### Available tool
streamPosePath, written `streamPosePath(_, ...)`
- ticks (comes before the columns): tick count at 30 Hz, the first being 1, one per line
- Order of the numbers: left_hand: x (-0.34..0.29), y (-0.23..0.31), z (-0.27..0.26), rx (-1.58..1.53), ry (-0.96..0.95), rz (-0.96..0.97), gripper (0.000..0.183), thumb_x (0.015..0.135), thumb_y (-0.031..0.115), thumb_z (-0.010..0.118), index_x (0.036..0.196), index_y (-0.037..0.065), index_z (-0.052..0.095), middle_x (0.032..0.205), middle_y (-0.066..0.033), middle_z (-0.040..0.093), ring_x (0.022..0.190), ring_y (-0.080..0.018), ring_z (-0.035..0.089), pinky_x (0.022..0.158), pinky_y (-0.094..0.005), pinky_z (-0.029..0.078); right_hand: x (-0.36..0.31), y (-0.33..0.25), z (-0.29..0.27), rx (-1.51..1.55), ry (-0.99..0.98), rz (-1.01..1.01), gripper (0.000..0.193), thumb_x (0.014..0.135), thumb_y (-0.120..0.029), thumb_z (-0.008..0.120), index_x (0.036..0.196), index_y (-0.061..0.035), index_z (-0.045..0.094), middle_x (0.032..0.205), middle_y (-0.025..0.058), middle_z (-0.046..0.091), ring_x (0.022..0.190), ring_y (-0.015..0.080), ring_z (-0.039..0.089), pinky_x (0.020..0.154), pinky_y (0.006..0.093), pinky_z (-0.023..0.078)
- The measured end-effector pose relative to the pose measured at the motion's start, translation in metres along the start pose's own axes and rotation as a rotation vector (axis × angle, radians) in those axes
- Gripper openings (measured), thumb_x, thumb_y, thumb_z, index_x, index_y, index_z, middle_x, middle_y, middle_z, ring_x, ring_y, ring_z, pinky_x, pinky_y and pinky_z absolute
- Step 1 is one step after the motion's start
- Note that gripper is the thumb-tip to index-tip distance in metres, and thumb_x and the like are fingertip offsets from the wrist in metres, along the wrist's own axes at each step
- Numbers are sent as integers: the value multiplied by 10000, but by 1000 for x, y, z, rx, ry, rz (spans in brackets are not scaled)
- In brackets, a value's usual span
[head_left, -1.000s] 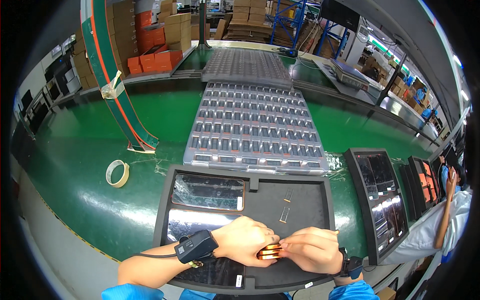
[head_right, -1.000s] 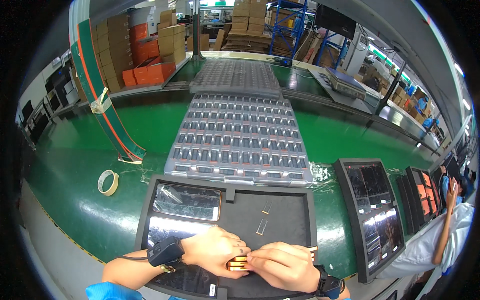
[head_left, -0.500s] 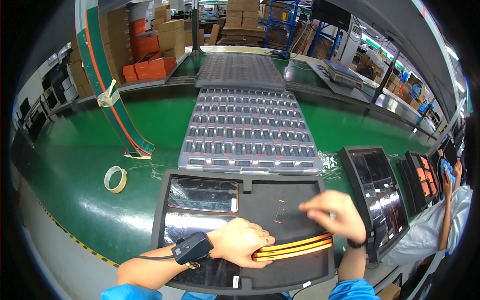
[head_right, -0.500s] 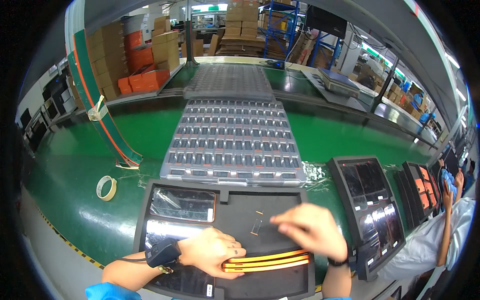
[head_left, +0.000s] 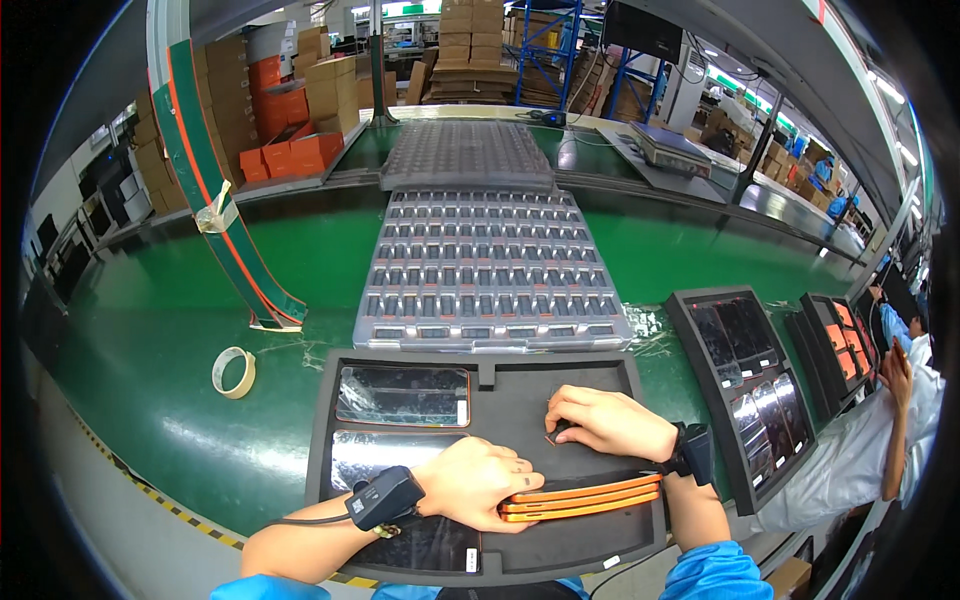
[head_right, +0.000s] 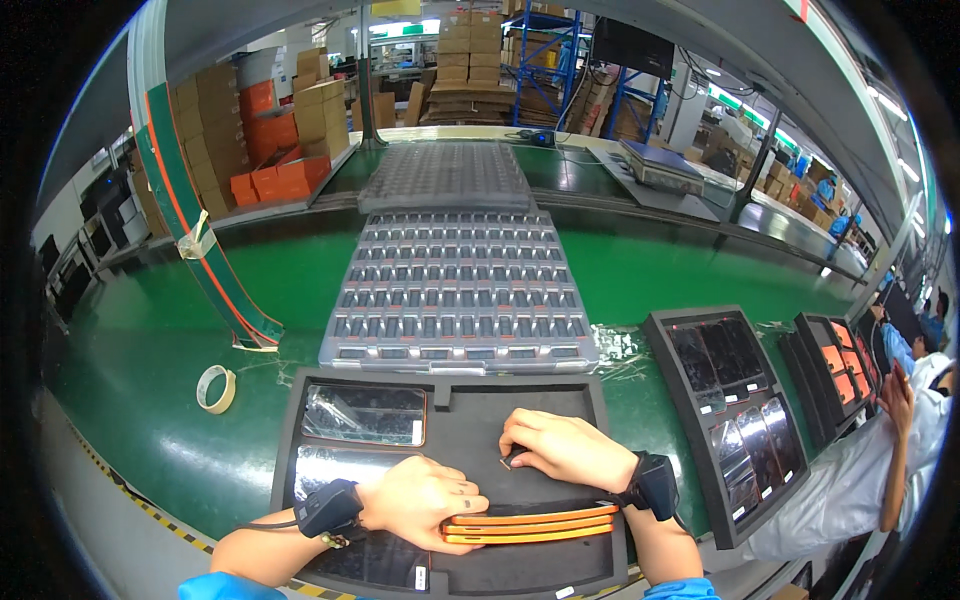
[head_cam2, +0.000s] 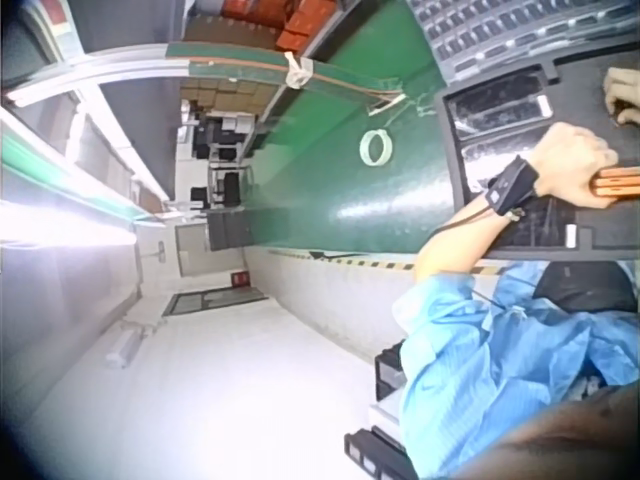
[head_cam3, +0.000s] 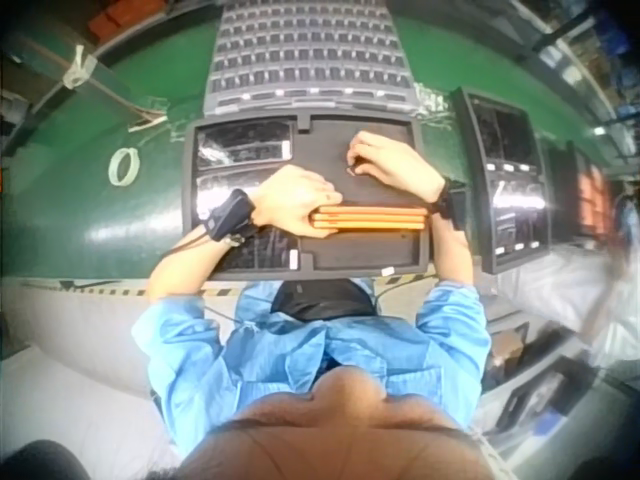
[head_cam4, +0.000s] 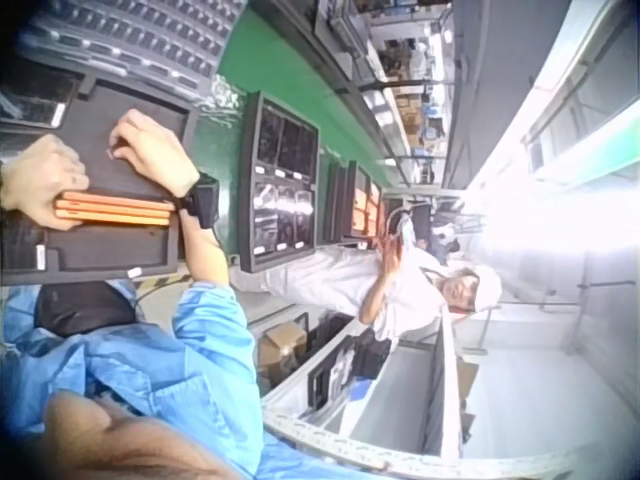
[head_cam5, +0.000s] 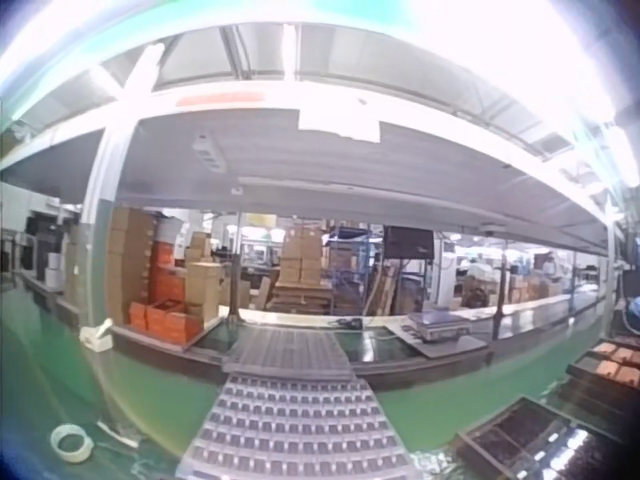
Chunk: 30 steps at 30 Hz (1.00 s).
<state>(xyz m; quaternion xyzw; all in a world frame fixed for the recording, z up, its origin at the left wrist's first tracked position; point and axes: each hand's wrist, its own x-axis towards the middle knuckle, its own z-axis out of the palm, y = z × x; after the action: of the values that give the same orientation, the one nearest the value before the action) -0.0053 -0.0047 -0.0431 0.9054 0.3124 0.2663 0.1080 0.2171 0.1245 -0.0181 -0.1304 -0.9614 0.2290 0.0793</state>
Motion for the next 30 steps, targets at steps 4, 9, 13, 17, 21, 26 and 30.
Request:
streamPosePath(4, 0, 0, 1, -7, 3, -3, 376, 820, 454, 732, 835, 110, 582, 685, -19, 575, 630, -213, 609, 507, -341, 489, -5, -1, -5, -8, -3, 26, 172, 872, -147, 702, 989, -71, 601, 964, 49, 605, 925, 274, 647, 763, 374, 526)
streamPosePath(9, 1, 0, 1, 2, -21, -27, 386, 827, 464, 724, 813, 107, 577, 681, -24, 565, 634, -213, 614, 509, -341, 492, -15, -6, -22, 274, 200, 100, 110, 836, -31, 730, 880, -19, 630, 895, 78, 678, 743, 199, 663, 605, 317, 511)
streamPosePath(13, 2, 0, -3, -8, -59, -63, 390, 839, 470, 709, 806, 106, 574, 678, -31, 555, 639, -217, 617, 510, -344, 494, -25, -21, -34, 455, 307, 189, 161, 841, -35, 725, 791, -41, 572, 961, 79, 721, 767, 77, 633, 532, 247, 449)
streamPosePath(17, 1, 0, -2, -32, -35, -68, 395, 845, 471, 701, 802, 101, 570, 688, -37, 556, 648, -222, 620, 510, -348, 495, -35, -33, -29, 662, 494, 127, 275, 833, 25, 694, 744, -73, 453, 978, 138, 725, 764, 51, 602, 584, 231, 459)
streamPosePath(21, 2, -1, -4, -52, -28, -75, 383, 839, 464, 703, 847, 96, 600, 715, -38, 577, 665, -227, 628, 518, -356, 499, -46, -58, -25, 953, 492, 47, 327, 813, 89, 726, 783, -71, 442, 943, 222, 717, 791, 141, 683, 675, 255, 552)
streamPosePath(26, 0, -3, -1, -79, -19, -83, 365, 818, 435, 717, 903, 91, 633, 742, -38, 604, 691, -224, 646, 545, -365, 510, -41, -94, 4, 784, 423, 164, 268, 870, 75, 715, 1005, 38, 487, 942, 217, 733, 911, 251, 746, 743, 301, 634)
streamPosePath(30, -2, -5, 1, -128, -70, -141, 334, 806, 409, 715, 904, 101, 633, 765, -52, 629, 740, -256, 666, 596, -378, 533, -32, -102, 17, 429, 365, 111, 290, 893, 56, 692, 1063, 20, 459, 998, 229, 733, 887, 234, 750, 762, 312, 629)
